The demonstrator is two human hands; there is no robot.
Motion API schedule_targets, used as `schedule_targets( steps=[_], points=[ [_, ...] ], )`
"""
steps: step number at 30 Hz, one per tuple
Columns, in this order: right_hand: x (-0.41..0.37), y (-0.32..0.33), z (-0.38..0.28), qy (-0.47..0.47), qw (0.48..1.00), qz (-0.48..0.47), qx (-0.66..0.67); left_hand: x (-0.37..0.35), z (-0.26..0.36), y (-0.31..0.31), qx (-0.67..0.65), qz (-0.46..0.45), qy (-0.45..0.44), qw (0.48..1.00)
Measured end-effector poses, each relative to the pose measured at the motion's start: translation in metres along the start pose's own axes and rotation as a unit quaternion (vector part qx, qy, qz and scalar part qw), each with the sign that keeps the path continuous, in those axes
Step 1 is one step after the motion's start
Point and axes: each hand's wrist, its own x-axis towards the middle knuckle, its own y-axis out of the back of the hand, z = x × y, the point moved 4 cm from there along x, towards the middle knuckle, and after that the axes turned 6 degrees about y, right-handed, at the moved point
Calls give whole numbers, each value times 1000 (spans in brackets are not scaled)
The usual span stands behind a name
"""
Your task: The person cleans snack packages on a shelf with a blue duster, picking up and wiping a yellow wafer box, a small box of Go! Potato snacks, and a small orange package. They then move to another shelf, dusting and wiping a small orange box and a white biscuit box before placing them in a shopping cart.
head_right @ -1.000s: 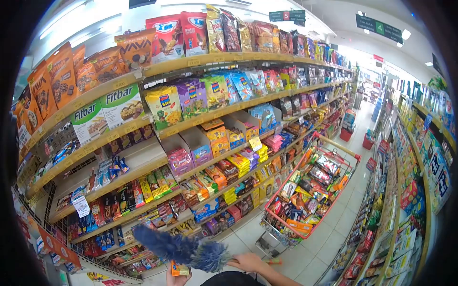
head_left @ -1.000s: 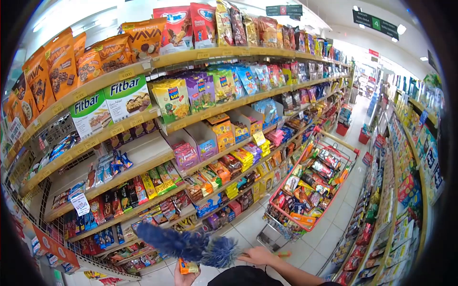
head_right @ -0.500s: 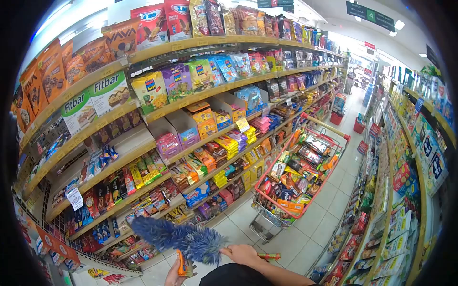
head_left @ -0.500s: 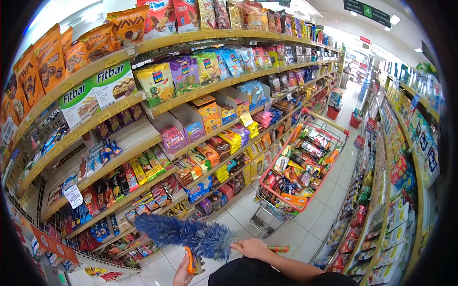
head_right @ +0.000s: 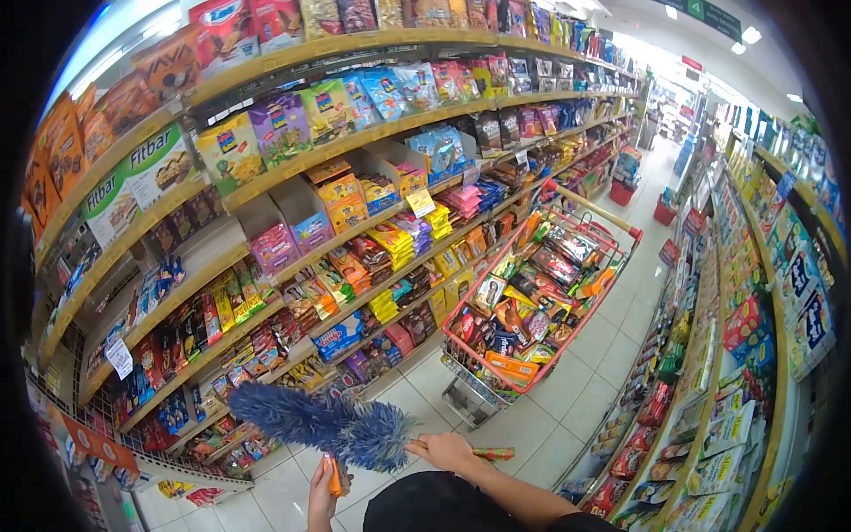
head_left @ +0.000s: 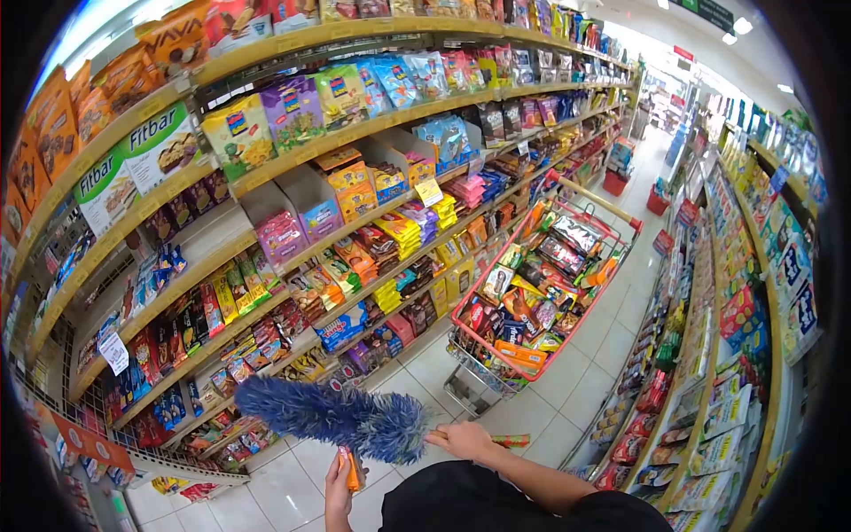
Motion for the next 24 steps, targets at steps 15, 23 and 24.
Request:
schedule_targets(
  steps=[15, 23, 24],
  points=[
    [-11, 63, 118, 2, 992, -4, 126, 35, -13, -140, 24, 16, 103, 994],
    [0, 78, 126, 53, 987, -3, 154, 4, -17, -177, -16, 64, 24, 998],
    [1, 77, 127, 56, 985, 0, 162, 0, -18, -174, -19, 65, 32, 997]
  ],
)
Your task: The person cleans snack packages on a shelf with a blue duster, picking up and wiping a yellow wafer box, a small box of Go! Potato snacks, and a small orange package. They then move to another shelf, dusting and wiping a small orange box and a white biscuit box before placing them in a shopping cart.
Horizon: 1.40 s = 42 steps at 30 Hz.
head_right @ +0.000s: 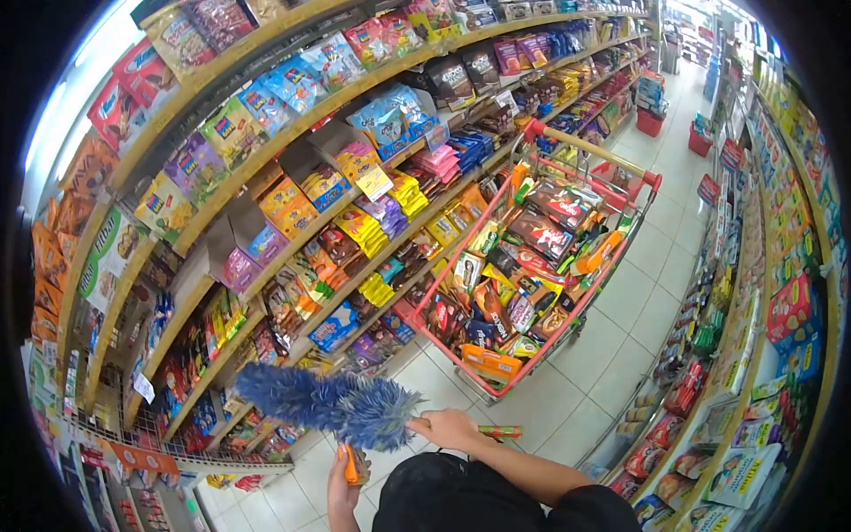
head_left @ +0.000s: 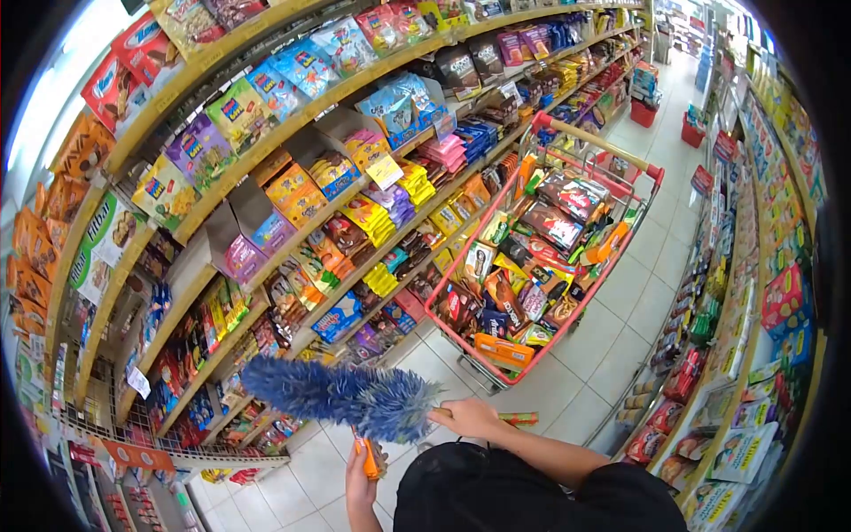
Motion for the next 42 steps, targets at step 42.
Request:
schedule_targets(
  steps=[42],
  points=[
    [6, -15, 26, 86, 996, 18, -2, -2, -4, 10, -310, -20, 54, 949]
  ],
)
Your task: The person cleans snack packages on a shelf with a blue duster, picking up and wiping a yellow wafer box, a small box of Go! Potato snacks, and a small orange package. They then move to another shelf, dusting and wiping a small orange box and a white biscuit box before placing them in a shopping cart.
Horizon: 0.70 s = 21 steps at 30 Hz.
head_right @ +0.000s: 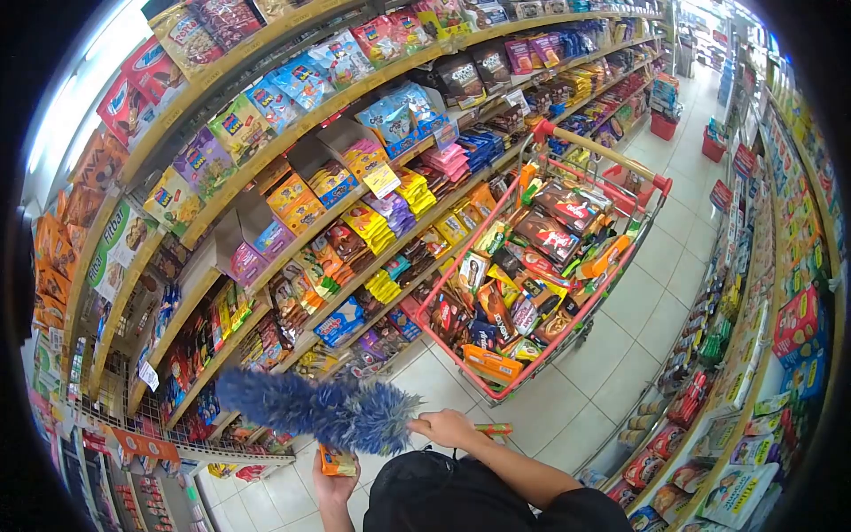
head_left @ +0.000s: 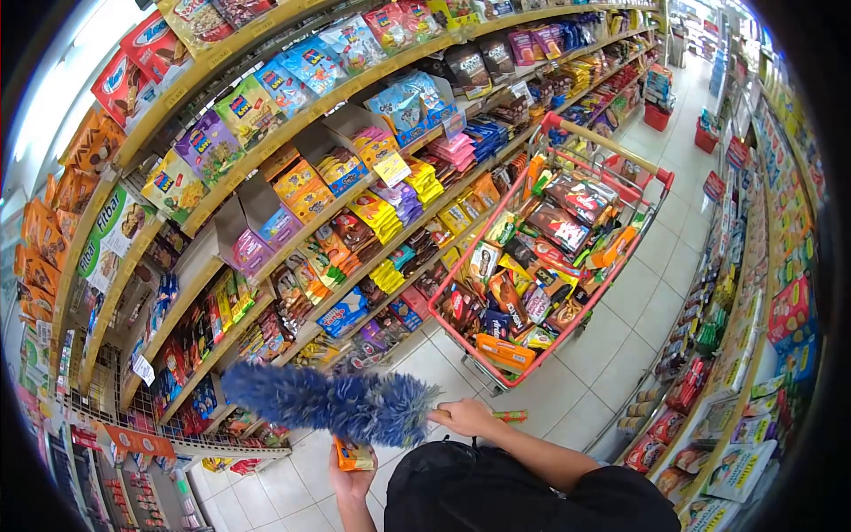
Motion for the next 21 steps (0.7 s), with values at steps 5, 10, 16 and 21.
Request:
schedule_targets(
  steps=[5, 10, 16, 21],
  points=[
    [5, -8, 0, -5, 999, -41, -27, 3, -10, -14, -38, -13, 33, 999],
    [7, -7, 9, 1, 998, -48, -38, 9, -2, -21, -4, -23, 18, 1000],
    [5, -6, 9, 11, 999, -43, 2, 6, -2, -17, 62, -59, 24, 996],
    [10, -2, 0, -31, 998, -55, 5, 10, 0, -26, 55, -89, 7, 995]
  ],
)
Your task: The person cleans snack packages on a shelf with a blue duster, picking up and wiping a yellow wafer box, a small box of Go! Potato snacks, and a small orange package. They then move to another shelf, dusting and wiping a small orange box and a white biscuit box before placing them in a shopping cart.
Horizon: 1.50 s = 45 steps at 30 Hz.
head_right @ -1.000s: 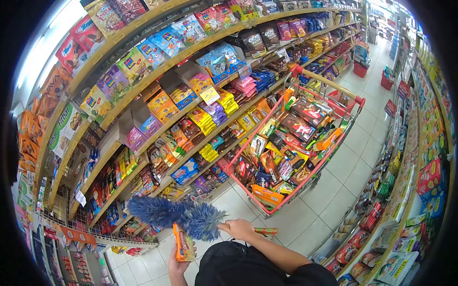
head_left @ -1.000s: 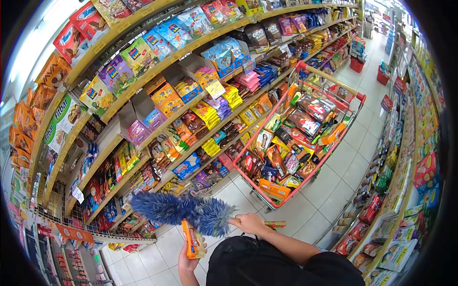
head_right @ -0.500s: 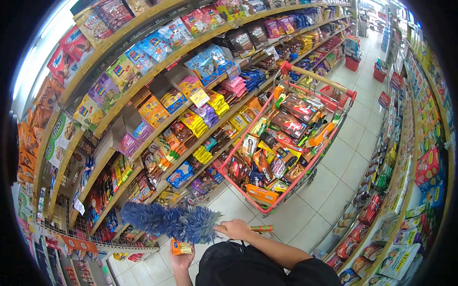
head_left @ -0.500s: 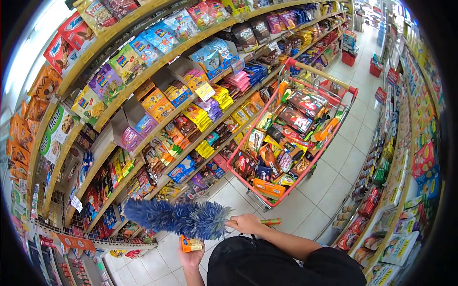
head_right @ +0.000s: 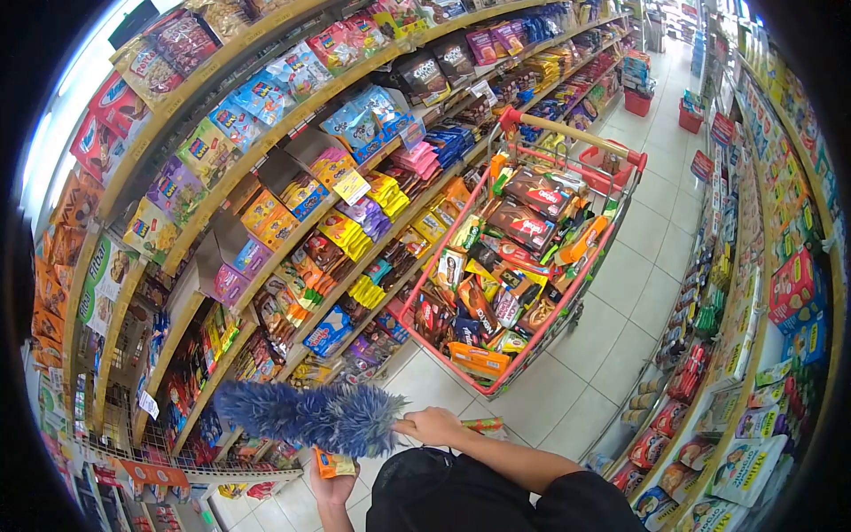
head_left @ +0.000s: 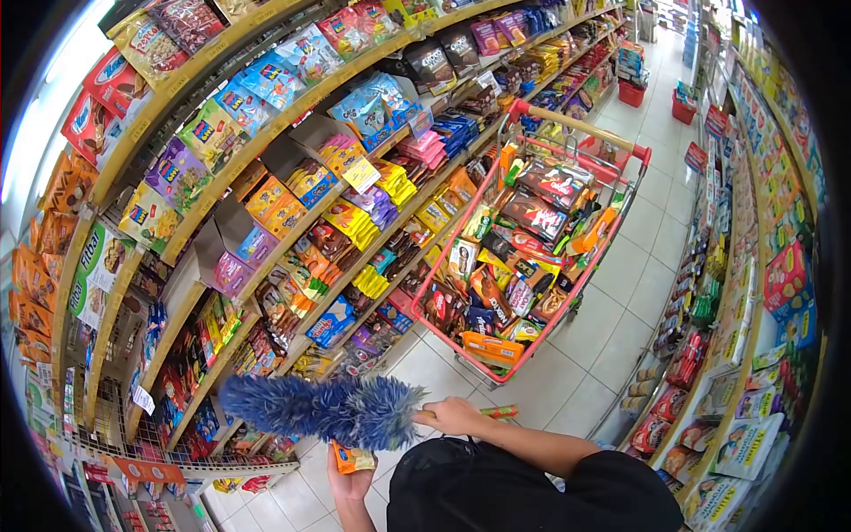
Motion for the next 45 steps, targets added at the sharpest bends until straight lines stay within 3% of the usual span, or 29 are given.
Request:
schedule_targets(
  steps=[3, 6, 9, 12, 17, 21, 22, 25, 29, 33, 37, 43, 45],
  points=[
    [2, -7, -1, 52, 997, -56, 24, 9, 4, -10, -21, 13, -45, 999],
    [2, -5, -4, 52, 998, -37, 6, 12, 7, -22, -17, -3, -61, 998],
    [8, -13, -5, 51, 996, -50, 59, 2, 3, -33, -18, 5, -59, 998],
    [6, -17, -7, 90, 991, -95, 25, 9, 12, -36, -3, 4, -110, 994],
    [12, -19, -12, 59, 996, -51, 45, 1, 3, -27, -44, 5, -54, 998],
    [11, -16, -10, 89, 993, -77, 26, 2, 4, -36, 26, 0, -109, 994],
    [11, -15, -6, 63, 995, -73, 35, -1, 5, -32, 32, 16, -86, 996],
    [14, -12, 3, -7, 997, -43, 63, 7, 9, 40, 62, -57, -32, 996],
    [12, -6, 16, -53, 993, 35, 98, -8, -9, -4, 238, 132, -41, 961],
    [8, -2, 27, -31, 991, 56, 116, 0, -5, -10, 455, 143, -100, 873],
    [1, 11, 27, -62, 997, 1, 52, 0, -2, -26, 427, 102, -106, 892],
    [-3, 3, 29, -25, 988, 50, 144, 7, 0, -15, 416, 106, -94, 898],
    [-4, 11, 25, -37, 995, 24, 87, 7, -1, -15, 407, 89, -98, 904]
  ],
)
